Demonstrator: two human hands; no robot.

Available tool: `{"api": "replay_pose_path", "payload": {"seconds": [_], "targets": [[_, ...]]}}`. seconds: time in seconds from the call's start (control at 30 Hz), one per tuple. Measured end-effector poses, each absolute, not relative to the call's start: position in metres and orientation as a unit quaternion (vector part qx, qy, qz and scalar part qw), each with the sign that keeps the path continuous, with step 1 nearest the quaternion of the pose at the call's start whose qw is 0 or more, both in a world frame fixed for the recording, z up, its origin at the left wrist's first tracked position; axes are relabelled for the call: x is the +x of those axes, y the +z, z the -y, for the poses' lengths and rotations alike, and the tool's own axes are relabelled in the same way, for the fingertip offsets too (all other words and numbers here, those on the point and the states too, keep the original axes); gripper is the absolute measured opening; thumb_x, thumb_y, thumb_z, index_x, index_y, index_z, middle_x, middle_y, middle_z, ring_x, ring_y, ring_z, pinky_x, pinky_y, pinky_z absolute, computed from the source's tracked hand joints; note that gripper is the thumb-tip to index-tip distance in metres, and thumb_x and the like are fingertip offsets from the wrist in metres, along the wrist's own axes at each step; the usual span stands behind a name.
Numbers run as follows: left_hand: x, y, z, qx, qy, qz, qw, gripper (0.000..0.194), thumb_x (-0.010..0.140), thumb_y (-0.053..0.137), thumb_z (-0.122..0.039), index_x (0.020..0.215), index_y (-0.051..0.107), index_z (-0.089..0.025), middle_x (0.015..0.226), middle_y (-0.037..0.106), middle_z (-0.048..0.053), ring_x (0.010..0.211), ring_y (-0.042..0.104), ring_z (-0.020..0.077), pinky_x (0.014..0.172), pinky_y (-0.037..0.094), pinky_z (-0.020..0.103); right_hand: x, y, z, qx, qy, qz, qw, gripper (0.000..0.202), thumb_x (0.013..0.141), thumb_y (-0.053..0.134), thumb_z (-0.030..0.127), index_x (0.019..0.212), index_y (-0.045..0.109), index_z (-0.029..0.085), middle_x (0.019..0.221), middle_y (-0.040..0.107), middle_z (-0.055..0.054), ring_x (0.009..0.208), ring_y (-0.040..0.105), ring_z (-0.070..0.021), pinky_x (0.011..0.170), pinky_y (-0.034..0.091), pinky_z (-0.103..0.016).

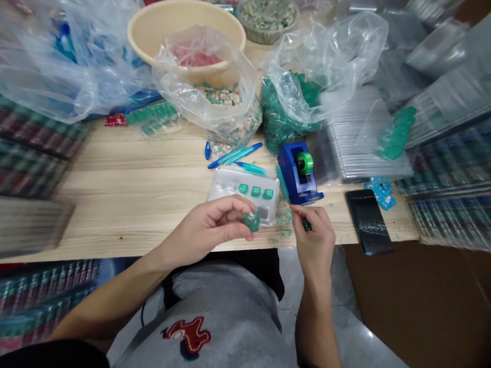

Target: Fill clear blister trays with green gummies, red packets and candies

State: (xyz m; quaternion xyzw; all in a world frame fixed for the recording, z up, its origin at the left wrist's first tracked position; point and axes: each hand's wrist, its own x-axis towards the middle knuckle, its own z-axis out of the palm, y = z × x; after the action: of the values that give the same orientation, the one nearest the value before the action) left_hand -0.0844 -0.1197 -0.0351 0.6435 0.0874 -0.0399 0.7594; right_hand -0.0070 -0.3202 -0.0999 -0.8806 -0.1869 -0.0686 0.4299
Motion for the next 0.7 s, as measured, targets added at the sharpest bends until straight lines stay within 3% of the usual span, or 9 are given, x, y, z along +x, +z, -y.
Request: {"api": "replay_pose_path", "payload": {"seconds": [0.1, 0.23, 0.33, 0.47, 0.6, 0.7], "targets": [[-0.082, -0.041, 0.122, 0.664, 0.008, -0.089, 0.742, 0.021, 0.073, 0.081, -0.03, 0.07, 0.067, -0.015, 0.088, 0.063, 0.004, 0.08, 0.06, 0.0132, 0.069, 0.048, 0.022, -0.006, -0.099, 0.319, -0.873, -0.054, 0.184, 0.448, 0.015, 0.091, 0.06, 0.022, 0.092, 0.075, 0.021, 0.082, 0.069, -0.005, 0.079, 0.066, -0.0186, 0.071, 0.053, -0.032], [-0.083, -0.051, 0.127, 0.546, -0.038, -0.098, 0.831, 0.031, 0.078, 0.077, -0.045, 0.079, 0.069, -0.015, 0.074, 0.062, 0.002, 0.067, 0.057, 0.0104, 0.065, 0.045, 0.023, -0.007, -0.086, 0.318, -0.836, -0.02, 0.15, 0.527, 0.017, 0.088, 0.063, 0.019, 0.098, 0.076, 0.024, 0.079, 0.068, -0.001, 0.07, 0.062, -0.0151, 0.068, 0.051, -0.03], [-0.083, -0.054, 0.132, 0.457, -0.061, -0.111, 0.88, 0.029, 0.077, 0.079, -0.042, 0.081, 0.071, -0.015, 0.075, 0.063, 0.001, 0.066, 0.056, 0.0093, 0.066, 0.044, 0.022, -0.014, -0.07, 0.311, -0.767, 0.068, 0.171, 0.615, 0.021, 0.088, 0.065, 0.02, 0.104, 0.076, 0.03, 0.074, 0.063, 0.004, 0.062, 0.057, -0.0106, 0.064, 0.049, -0.027], [-0.082, -0.053, 0.134, 0.439, -0.082, -0.111, 0.888, 0.026, 0.078, 0.079, -0.04, 0.084, 0.072, -0.015, 0.081, 0.065, 0.003, 0.075, 0.057, 0.0123, 0.076, 0.046, 0.026, -0.024, -0.054, 0.297, -0.691, 0.15, 0.247, 0.663, 0.033, 0.086, 0.069, 0.018, 0.114, 0.071, 0.034, 0.074, 0.06, 0.006, 0.066, 0.057, -0.0089, 0.067, 0.048, -0.023], [-0.09, -0.059, 0.131, 0.481, -0.116, -0.108, 0.862, 0.032, 0.081, 0.075, -0.046, 0.082, 0.068, -0.015, 0.084, 0.066, 0.004, 0.083, 0.061, 0.0155, 0.082, 0.048, 0.029, -0.032, -0.058, 0.289, -0.686, 0.184, 0.221, 0.669, 0.023, 0.082, 0.07, 0.017, 0.102, 0.072, 0.028, 0.072, 0.059, 0.006, 0.066, 0.057, -0.0091, 0.065, 0.046, -0.023], [-0.102, -0.068, 0.128, 0.569, -0.087, -0.129, 0.808, 0.024, 0.088, 0.067, -0.04, 0.099, 0.065, -0.018, 0.09, 0.067, 0.003, 0.085, 0.064, 0.0145, 0.082, 0.051, 0.029, -0.036, -0.069, 0.285, -0.689, 0.239, 0.172, 0.662, 0.015, 0.079, 0.071, 0.019, 0.093, 0.067, 0.024, 0.067, 0.056, 0.007, 0.052, 0.05, -0.0074, 0.054, 0.042, -0.022]]}}
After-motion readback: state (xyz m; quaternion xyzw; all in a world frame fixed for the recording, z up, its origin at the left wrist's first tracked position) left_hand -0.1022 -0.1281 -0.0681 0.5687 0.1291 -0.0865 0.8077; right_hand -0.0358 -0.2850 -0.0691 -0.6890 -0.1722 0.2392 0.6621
